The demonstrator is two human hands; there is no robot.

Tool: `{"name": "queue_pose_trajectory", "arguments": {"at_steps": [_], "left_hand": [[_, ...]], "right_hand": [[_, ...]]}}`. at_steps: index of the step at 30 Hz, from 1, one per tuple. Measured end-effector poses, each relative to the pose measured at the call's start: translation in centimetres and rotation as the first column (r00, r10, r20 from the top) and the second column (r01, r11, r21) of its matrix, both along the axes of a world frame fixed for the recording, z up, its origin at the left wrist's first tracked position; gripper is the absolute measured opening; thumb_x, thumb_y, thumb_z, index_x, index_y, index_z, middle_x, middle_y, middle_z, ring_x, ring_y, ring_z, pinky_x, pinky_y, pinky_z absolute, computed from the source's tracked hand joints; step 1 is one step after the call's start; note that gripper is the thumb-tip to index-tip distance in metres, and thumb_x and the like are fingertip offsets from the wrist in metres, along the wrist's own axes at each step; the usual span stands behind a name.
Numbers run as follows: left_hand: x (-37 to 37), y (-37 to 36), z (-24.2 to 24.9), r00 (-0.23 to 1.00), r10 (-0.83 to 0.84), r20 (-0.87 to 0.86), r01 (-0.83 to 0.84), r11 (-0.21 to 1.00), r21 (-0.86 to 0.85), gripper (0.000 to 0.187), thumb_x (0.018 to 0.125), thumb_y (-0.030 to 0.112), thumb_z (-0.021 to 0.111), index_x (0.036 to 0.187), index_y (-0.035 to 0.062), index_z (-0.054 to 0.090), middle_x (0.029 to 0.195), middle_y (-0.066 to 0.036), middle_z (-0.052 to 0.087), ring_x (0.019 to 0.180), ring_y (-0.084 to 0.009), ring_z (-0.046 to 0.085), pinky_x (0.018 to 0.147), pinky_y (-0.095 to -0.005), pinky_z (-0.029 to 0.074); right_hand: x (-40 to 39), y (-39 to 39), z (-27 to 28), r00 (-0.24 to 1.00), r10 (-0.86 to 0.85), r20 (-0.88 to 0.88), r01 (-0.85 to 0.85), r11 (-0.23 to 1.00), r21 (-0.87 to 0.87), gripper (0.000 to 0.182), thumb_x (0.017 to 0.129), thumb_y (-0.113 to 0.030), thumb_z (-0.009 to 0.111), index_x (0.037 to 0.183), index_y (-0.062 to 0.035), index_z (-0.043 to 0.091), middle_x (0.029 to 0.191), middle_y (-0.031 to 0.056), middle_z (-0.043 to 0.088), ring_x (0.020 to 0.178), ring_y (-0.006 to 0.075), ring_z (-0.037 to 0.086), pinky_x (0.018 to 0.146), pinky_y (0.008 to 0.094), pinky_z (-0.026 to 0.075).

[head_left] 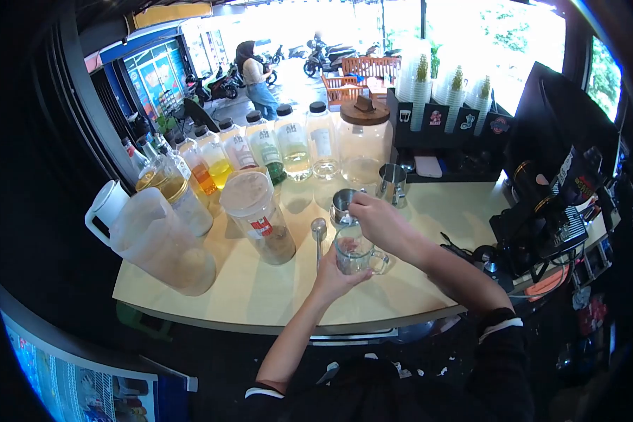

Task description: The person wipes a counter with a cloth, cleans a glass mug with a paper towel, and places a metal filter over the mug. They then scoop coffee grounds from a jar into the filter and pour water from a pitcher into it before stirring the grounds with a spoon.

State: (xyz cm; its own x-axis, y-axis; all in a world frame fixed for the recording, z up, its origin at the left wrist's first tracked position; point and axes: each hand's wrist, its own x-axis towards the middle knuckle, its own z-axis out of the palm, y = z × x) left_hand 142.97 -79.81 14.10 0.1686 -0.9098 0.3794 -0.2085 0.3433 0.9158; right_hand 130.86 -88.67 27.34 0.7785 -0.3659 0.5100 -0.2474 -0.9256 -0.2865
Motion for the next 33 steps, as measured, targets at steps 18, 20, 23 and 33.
{"name": "queue_pose_trajectory", "arguments": {"at_steps": [18, 20, 23, 33], "left_hand": [[-1.1, 1.0, 5.4, 0.824, 0.309, 0.475, -0.319, 0.946, -0.062, 0.077, 0.052, 0.026, 0.083, 0.116, 0.0028, 0.048, 0.105, -0.012, 0.053, 0.092, -0.0301, 0.06, 0.079, -0.0398, 0.05], [-1.3, 0.9, 6.5, 0.762, 0.327, 0.559, -0.313, 0.942, -0.125, 0.069, 0.053, 0.024, 0.085, 0.11, 0.0022, 0.052, 0.1, -0.013, 0.059, 0.086, -0.0282, 0.063, 0.077, -0.0353, 0.052], [-1.5, 0.8, 7.1, 0.87, 0.228, 0.437, -0.254, 0.967, 0.001, 0.07, 0.054, 0.025, 0.084, 0.112, 0.0024, 0.055, 0.1, -0.013, 0.061, 0.082, -0.0271, 0.065, 0.071, -0.0366, 0.052], [-3.5, 0.6, 8.8, 0.915, 0.167, 0.369, -0.241, 0.956, 0.167, 0.064, 0.062, 0.039, 0.077, 0.11, 0.0034, 0.057, 0.094, -0.018, 0.065, 0.078, -0.0317, 0.066, 0.073, -0.0408, 0.052]], "right_hand": [[-4.2, 0.8, 1.3, 0.969, 0.248, 0.008, -0.189, 0.717, 0.671, 0.013, 0.069, 0.002, 0.064, 0.081, 0.0009, 0.068, 0.074, 0.0093, 0.067, 0.069, 0.0129, 0.064, 0.066, 0.0272, 0.051], [-5.2, 0.8, 2.9, 0.959, 0.283, -0.011, -0.206, 0.726, 0.656, 0.013, 0.07, 0.002, 0.063, 0.082, 0.0008, 0.068, 0.074, 0.0089, 0.067, 0.069, 0.0126, 0.063, 0.066, 0.0273, 0.05], [-6.1, 1.9, 4.7, 0.984, 0.027, 0.176, -0.114, 0.853, 0.509, 0.016, 0.078, 0.009, 0.056, 0.088, 0.0025, 0.066, 0.084, 0.0083, 0.065, 0.077, 0.0157, 0.063, 0.071, 0.0272, 0.05], [-4.7, 4.2, -0.1, 0.991, -0.029, 0.13, 0.062, 0.964, -0.259, 0.034, 0.069, 0.001, 0.06, 0.103, 0.0057, 0.06, 0.105, 0.0125, 0.053, 0.099, 0.0286, 0.055, 0.083, 0.0375, 0.048]]}}
